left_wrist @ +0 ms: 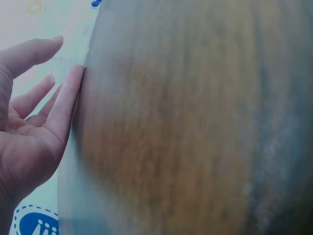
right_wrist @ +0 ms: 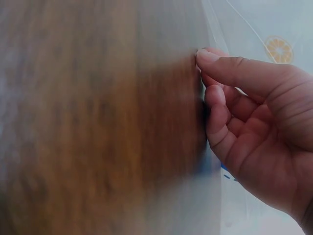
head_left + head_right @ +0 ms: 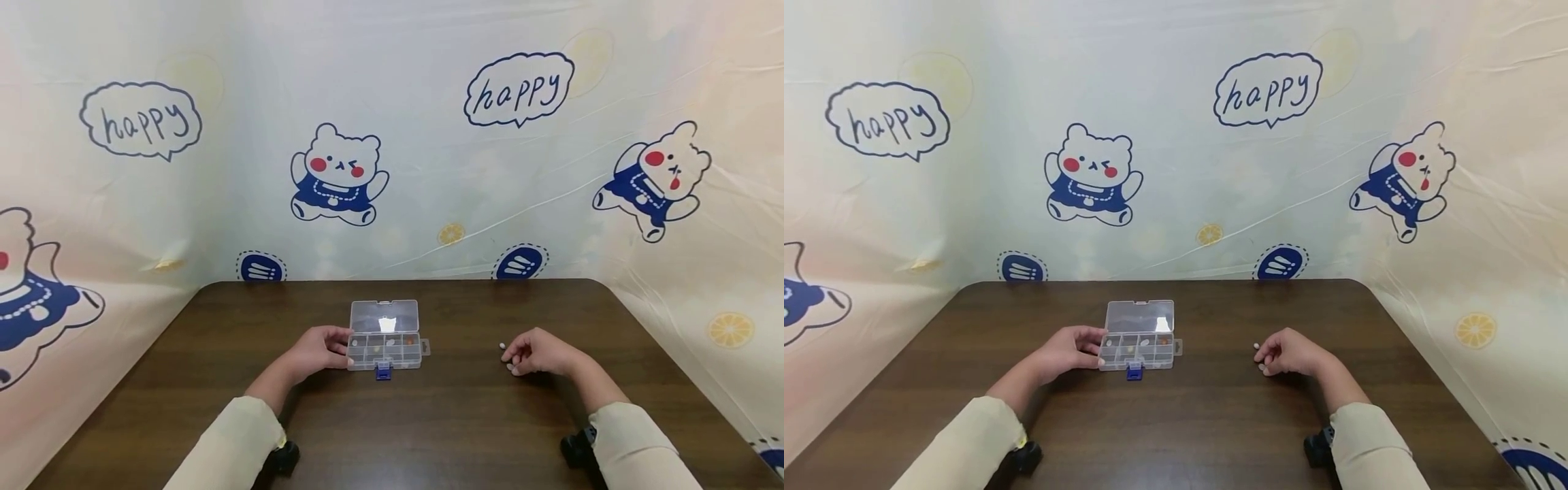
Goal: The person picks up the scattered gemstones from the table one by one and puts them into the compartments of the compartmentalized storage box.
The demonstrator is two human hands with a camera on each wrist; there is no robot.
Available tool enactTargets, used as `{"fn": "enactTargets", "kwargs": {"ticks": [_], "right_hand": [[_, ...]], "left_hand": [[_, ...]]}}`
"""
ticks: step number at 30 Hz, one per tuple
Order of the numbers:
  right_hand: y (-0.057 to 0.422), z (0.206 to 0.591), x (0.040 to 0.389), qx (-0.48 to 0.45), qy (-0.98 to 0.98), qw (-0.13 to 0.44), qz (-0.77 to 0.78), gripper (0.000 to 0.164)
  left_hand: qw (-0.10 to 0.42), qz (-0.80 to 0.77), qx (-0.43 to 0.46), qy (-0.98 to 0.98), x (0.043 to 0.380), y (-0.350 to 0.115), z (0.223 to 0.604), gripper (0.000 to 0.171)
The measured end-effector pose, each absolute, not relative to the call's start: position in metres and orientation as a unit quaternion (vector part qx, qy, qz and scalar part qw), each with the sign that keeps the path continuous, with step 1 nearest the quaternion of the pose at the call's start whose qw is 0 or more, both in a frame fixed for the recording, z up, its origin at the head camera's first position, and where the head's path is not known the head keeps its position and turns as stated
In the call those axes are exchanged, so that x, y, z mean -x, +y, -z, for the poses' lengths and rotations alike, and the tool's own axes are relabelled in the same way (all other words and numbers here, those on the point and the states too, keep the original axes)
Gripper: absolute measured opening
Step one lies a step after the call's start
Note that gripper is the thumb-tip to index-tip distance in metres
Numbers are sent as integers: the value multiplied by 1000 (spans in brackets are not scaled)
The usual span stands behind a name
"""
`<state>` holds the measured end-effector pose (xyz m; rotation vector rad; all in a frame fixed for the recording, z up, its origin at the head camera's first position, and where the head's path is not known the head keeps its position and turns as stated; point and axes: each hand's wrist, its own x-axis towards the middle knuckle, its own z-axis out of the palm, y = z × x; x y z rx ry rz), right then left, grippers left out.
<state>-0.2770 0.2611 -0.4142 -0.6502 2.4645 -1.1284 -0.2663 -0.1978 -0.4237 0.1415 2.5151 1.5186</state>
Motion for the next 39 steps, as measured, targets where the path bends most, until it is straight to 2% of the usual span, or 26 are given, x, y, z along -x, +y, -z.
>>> {"fn": "enactTargets", "kwargs": {"ticks": [5, 19, 29, 39], "right_hand": [[262, 415, 278, 225, 879, 170, 385, 12], [258, 415, 278, 216, 875, 185, 393, 12], [258, 414, 278, 224, 882, 174, 377, 10], [257, 407, 279, 210, 881, 146, 398, 15]], "left_hand": [[100, -514, -50, 851, 267, -197, 424, 63], [103, -516, -46, 849, 265, -199, 425, 63], [98, -517, -49, 849, 265, -199, 426, 62], [101, -515, -42, 850, 267, -199, 425, 62]]}}
